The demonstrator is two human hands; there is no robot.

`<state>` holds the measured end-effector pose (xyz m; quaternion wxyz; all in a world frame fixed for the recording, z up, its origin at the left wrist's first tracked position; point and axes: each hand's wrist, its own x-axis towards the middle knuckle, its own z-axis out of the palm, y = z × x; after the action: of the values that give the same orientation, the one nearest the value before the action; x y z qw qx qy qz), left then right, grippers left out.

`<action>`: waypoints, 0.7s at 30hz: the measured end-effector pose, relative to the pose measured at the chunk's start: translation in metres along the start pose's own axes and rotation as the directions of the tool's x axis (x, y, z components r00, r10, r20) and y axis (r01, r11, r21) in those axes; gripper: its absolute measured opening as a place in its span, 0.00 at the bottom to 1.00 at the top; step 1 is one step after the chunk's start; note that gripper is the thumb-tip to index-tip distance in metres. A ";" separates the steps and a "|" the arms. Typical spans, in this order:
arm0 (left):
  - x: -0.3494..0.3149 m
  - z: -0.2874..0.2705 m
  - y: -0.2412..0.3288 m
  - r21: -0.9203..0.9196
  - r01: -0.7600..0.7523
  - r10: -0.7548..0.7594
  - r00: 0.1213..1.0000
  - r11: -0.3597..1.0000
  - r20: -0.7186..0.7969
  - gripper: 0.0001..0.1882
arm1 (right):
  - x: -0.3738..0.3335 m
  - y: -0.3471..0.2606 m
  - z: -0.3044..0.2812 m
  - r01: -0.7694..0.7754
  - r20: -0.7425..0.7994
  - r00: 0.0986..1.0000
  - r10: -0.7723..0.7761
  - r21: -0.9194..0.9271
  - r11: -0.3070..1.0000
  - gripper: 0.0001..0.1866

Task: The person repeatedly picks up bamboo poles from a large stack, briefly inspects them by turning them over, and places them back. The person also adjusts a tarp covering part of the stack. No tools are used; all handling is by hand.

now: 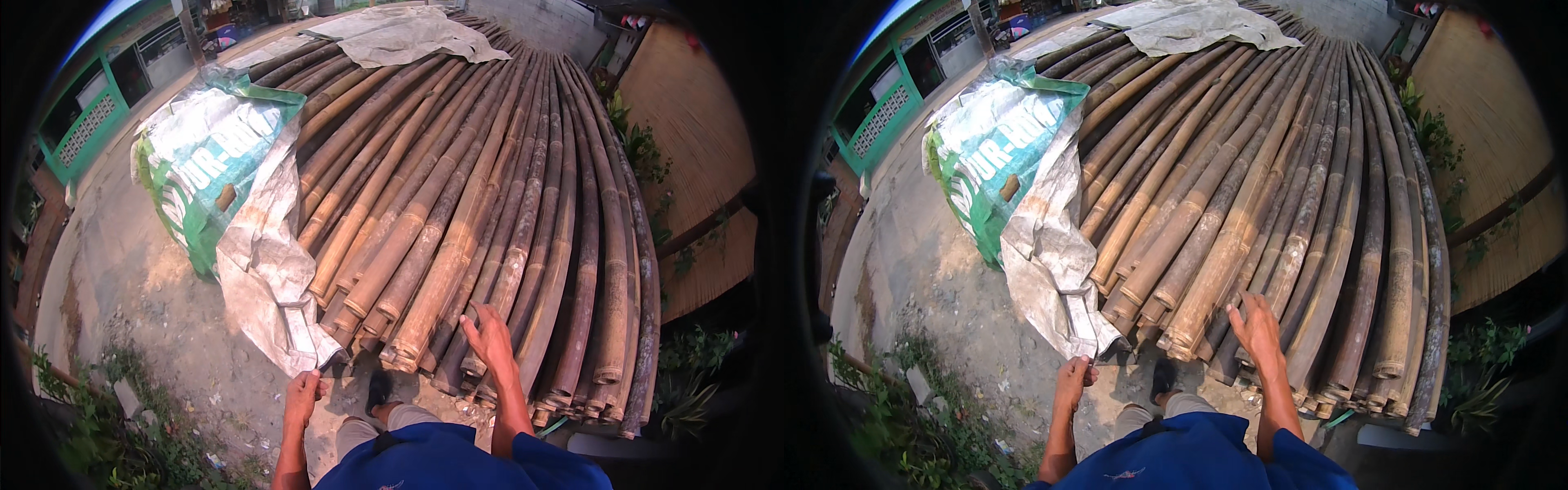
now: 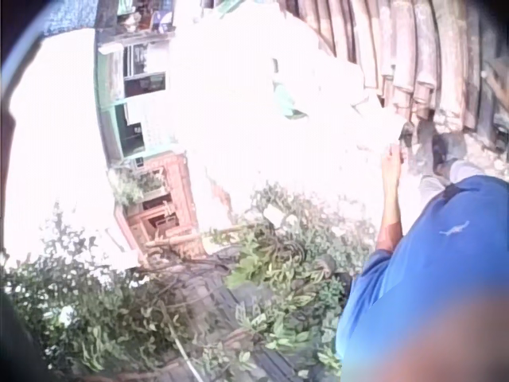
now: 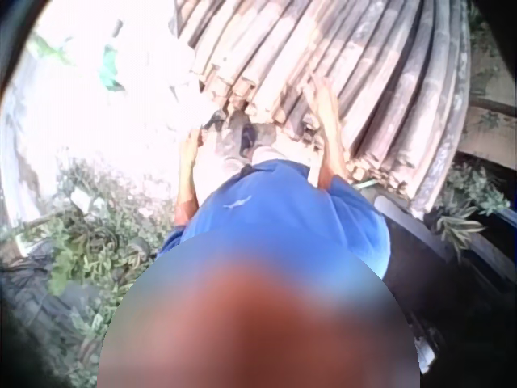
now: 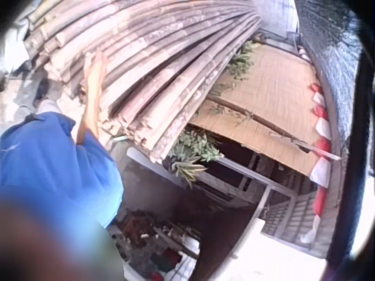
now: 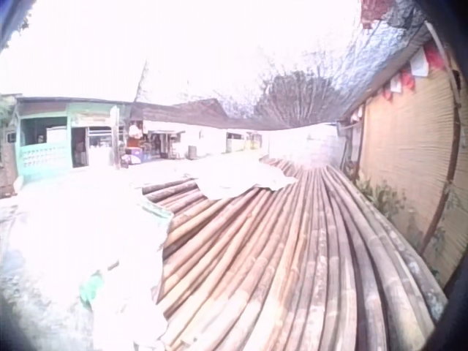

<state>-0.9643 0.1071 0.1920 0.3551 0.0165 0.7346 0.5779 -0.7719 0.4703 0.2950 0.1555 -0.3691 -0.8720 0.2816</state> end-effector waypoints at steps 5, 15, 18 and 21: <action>0.029 -0.002 0.021 -0.066 -0.020 0.013 0.995 0.998 -0.097 0.25 | 0.005 0.013 -0.007 -0.062 -0.136 0.989 0.050 -0.086 0.994 0.26; 0.046 0.095 0.045 0.127 0.040 -0.081 0.938 0.991 0.336 0.21 | -0.031 0.058 -0.033 -0.241 -0.271 0.923 0.273 0.146 0.960 0.23; 0.054 0.117 0.052 0.191 -0.024 -0.061 0.901 0.981 0.430 0.22 | -0.032 0.063 -0.032 -0.251 -0.304 0.895 0.327 0.265 0.931 0.23; 0.068 0.130 0.056 0.256 -0.136 -0.001 0.882 0.957 0.470 0.24 | -0.031 0.066 -0.032 -0.277 -0.311 0.874 0.374 0.313 0.908 0.26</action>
<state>-0.9665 0.2638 0.1959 0.4943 0.2308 0.7015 0.4586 -0.6988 0.4966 0.2782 0.3108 -0.5338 -0.7083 0.3419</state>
